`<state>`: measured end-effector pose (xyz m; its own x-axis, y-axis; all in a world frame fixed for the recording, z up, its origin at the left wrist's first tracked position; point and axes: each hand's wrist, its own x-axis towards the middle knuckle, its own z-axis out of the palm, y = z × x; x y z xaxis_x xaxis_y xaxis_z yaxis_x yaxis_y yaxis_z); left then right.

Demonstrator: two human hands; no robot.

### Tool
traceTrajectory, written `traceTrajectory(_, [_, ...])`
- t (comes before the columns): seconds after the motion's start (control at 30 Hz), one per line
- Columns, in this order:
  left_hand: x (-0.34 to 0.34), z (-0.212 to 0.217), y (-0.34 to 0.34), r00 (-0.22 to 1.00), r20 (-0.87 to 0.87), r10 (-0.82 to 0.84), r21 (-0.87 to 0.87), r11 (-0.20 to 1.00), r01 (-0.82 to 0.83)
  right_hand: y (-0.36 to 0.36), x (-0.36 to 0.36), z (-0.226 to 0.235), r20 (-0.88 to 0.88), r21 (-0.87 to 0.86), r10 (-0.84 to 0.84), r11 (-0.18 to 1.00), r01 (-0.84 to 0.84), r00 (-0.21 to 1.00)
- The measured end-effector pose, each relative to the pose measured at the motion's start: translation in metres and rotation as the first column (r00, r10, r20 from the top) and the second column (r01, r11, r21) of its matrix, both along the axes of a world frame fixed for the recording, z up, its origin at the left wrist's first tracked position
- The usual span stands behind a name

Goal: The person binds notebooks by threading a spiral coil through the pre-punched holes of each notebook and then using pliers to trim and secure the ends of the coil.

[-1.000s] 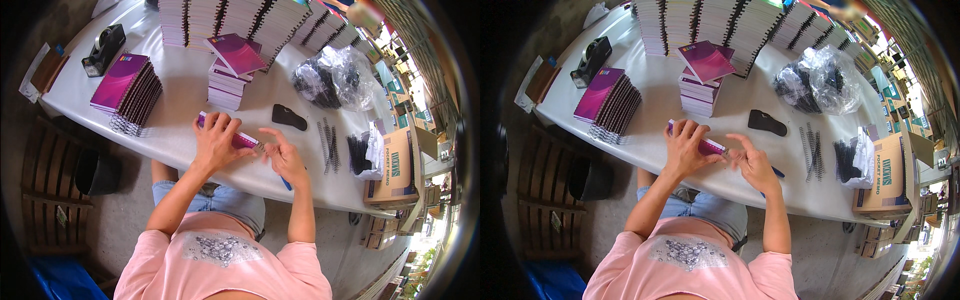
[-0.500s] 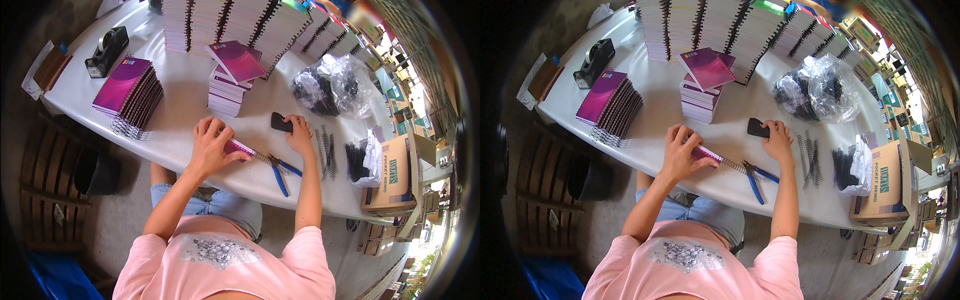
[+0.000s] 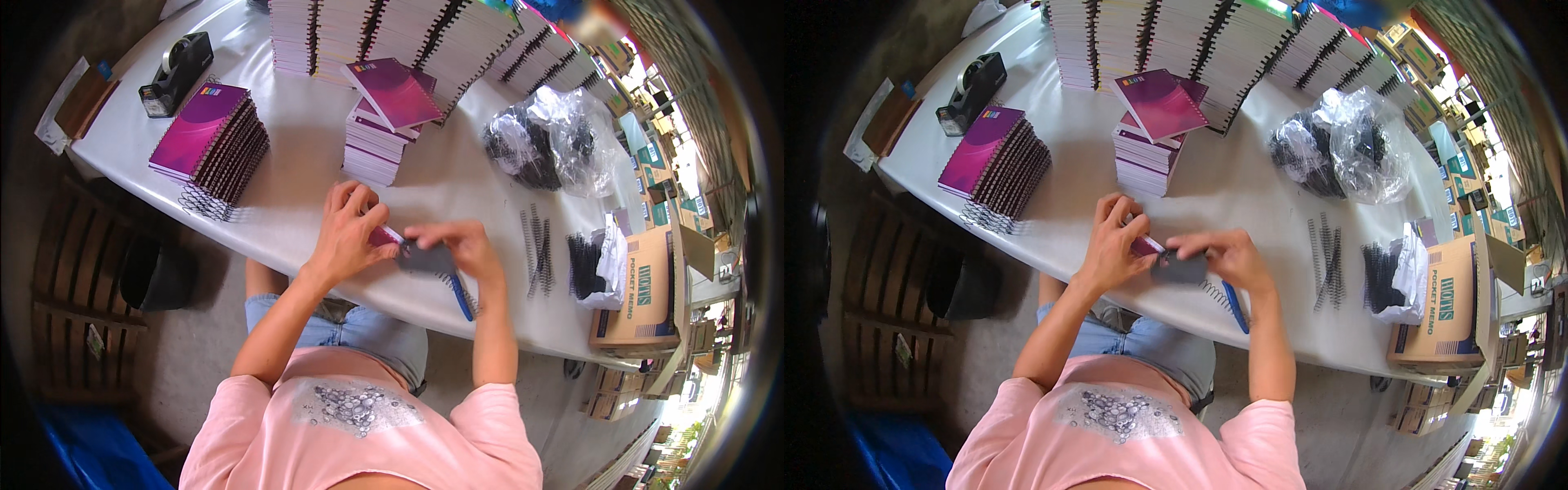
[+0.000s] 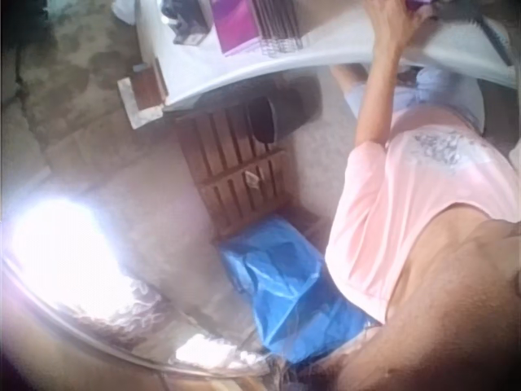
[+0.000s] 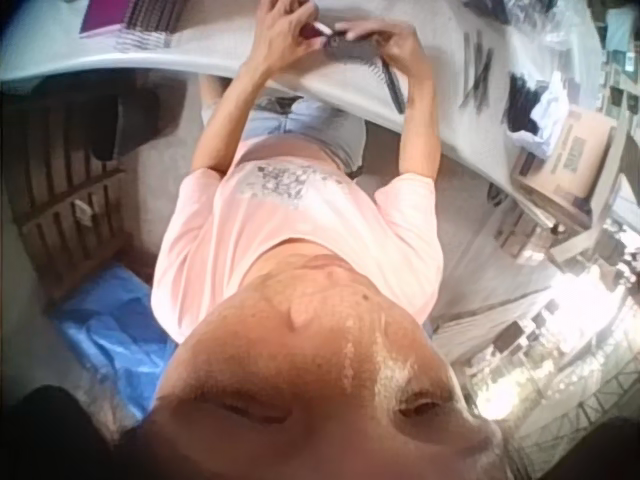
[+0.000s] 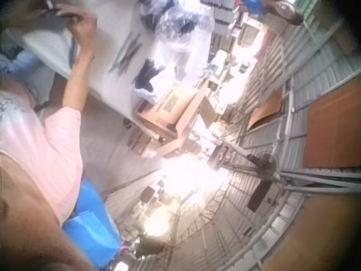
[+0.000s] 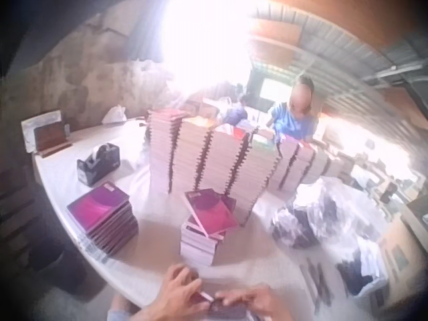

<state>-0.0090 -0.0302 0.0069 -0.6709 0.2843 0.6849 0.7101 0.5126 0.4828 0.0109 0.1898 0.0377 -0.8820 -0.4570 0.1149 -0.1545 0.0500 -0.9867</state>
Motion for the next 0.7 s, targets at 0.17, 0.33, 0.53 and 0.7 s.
traceTrajectory(0.17, [-0.001, -0.002, 0.001, 0.999, 0.033, -0.016, -0.006, 1.0, 0.016, 0.001, -0.003, 0.012, -0.087, 0.092, -0.194, 0.975, 0.202, 0.977])
traceTrajectory(0.33, [-0.004, -0.001, -0.006, 0.997, 0.054, -0.058, 0.108, 0.993, 0.052, -0.014, 0.002, 0.007, 0.095, -0.228, -0.303, 0.921, 0.317, 0.948])
traceTrajectory(0.53, [-0.017, -0.013, -0.01, 0.933, 0.278, -0.227, 0.368, 0.923, 0.115, -0.024, -0.001, -0.007, -0.037, -0.007, -0.304, 0.953, 0.304, 0.952])
traceTrajectory(0.7, [-0.022, -0.019, -0.009, 0.925, 0.285, -0.251, 0.394, 0.911, 0.125, -0.025, -0.015, -0.008, -0.222, 0.325, -0.396, 0.832, 0.451, 0.891])
